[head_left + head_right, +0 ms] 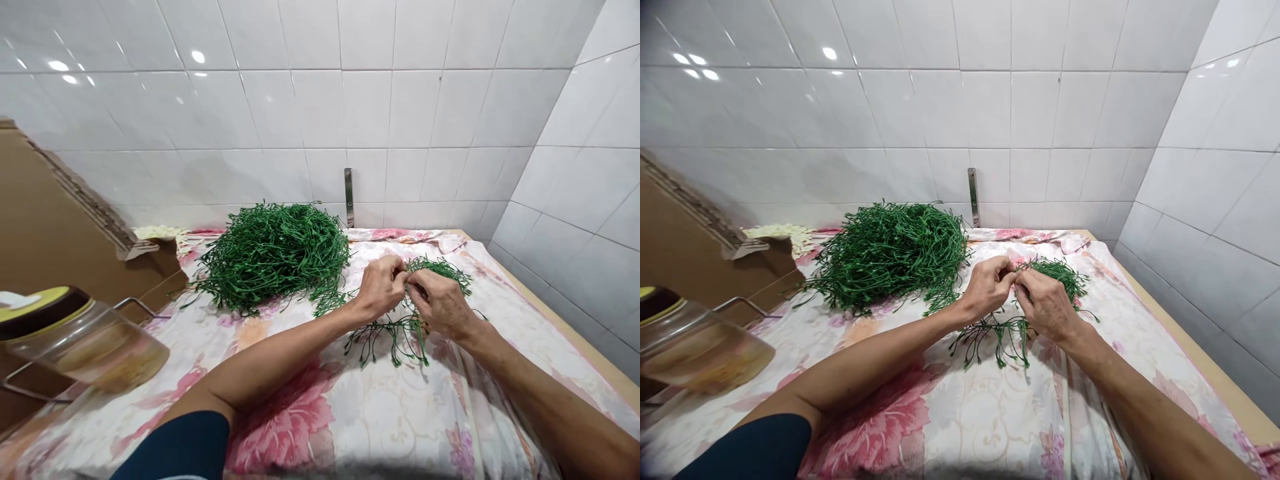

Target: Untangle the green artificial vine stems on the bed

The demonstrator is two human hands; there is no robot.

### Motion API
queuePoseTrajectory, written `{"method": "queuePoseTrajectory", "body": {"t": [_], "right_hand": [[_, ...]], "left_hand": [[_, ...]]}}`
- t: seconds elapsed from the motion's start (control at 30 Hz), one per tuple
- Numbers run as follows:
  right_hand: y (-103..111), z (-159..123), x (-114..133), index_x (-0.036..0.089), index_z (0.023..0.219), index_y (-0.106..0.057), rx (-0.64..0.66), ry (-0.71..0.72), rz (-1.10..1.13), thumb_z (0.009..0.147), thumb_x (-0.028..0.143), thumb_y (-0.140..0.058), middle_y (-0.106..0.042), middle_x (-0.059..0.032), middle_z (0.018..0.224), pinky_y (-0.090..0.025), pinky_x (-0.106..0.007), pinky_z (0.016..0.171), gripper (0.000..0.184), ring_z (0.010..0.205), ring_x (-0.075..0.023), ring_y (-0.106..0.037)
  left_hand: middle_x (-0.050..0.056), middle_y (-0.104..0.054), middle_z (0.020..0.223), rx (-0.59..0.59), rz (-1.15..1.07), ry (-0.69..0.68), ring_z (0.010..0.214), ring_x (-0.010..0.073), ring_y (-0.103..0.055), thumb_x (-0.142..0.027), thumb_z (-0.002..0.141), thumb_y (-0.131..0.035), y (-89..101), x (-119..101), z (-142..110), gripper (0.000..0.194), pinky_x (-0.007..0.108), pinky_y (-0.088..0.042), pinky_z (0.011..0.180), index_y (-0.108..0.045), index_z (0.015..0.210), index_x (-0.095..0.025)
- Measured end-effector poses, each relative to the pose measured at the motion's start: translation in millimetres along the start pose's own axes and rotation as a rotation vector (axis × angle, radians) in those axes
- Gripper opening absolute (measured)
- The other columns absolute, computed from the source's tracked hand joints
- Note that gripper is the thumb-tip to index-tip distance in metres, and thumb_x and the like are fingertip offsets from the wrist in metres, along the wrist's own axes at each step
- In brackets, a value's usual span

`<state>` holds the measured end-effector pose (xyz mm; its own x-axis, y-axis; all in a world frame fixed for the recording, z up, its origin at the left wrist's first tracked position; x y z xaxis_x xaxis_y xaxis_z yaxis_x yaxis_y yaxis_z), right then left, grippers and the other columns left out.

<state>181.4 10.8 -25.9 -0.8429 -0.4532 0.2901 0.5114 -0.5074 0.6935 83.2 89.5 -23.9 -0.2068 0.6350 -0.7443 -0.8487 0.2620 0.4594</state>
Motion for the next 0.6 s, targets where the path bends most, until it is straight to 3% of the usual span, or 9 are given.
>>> {"method": "queuePoseTrajectory", "body": {"t": [0.17,0.27,0.4,0.6], "right_hand": [[5.6,1.6,-24.7,0.022,0.091,-0.065,0.014,-0.204,0.063,0.096,0.026,-0.051,-0.065,-0.0007,0.071,-0.04,-0.03,0.063,0.015,0.061,-0.0173,-0.055],[8.6,3.4,-24.4,0.022,0.099,-0.068,0.062,-0.191,0.13,0.099,0.029,-0.048,-0.069,-0.0017,0.077,-0.042,-0.031,0.066,0.021,0.065,-0.018,-0.059],[13.0,4.5,-26.0,0.022,0.093,-0.07,0.109,-0.217,0.214,0.1,0.036,-0.05,-0.069,-0.0017,0.076,-0.042,-0.031,0.065,0.025,0.066,-0.0179,-0.058],[19.0,2.6,-28.8,0.021,0.083,-0.067,0.038,-0.3,0.268,0.095,0.037,-0.056,-0.06,0.0018,0.065,-0.038,-0.028,0.056,0.023,0.057,-0.0142,-0.05]], "left_hand": [[-0.002,-0.052,0.064,0.051,-0.022,0.035,0.061,0.0119,-0.042,-0.033,0.085,-0.064,0.5,-2.7,-0.2,0.023,0.026,-0.031,0.059,-0.058,0.07,-0.017],[-0.002,-0.051,0.063,0.072,-0.072,0.078,0.061,0.0118,-0.042,-0.04,0.086,-0.066,-2.5,3.2,1.9,0.029,0.026,-0.031,0.057,-0.059,0.07,-0.017],[-0.001,-0.053,0.067,0.097,-0.17,0.111,0.062,0.0117,-0.044,-0.042,0.084,-0.068,-8.3,9.1,3.6,0.03,0.025,-0.031,0.057,-0.06,0.073,-0.016],[-0.001,-0.054,0.069,0.049,-0.161,0.031,0.063,0.0118,-0.045,-0.036,0.089,-0.064,-1.8,-7.6,-2.8,0.024,0.025,-0.034,0.059,-0.059,0.076,-0.016]]}}
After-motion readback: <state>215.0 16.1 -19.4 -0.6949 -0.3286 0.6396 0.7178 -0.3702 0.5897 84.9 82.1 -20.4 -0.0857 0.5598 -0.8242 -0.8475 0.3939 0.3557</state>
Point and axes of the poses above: each hand's wrist, its own z-axis towards the middle knuckle, its own y-axis out of the back of the hand, x = y × z, the point moved 8 cm from there along z, towards the middle knuckle
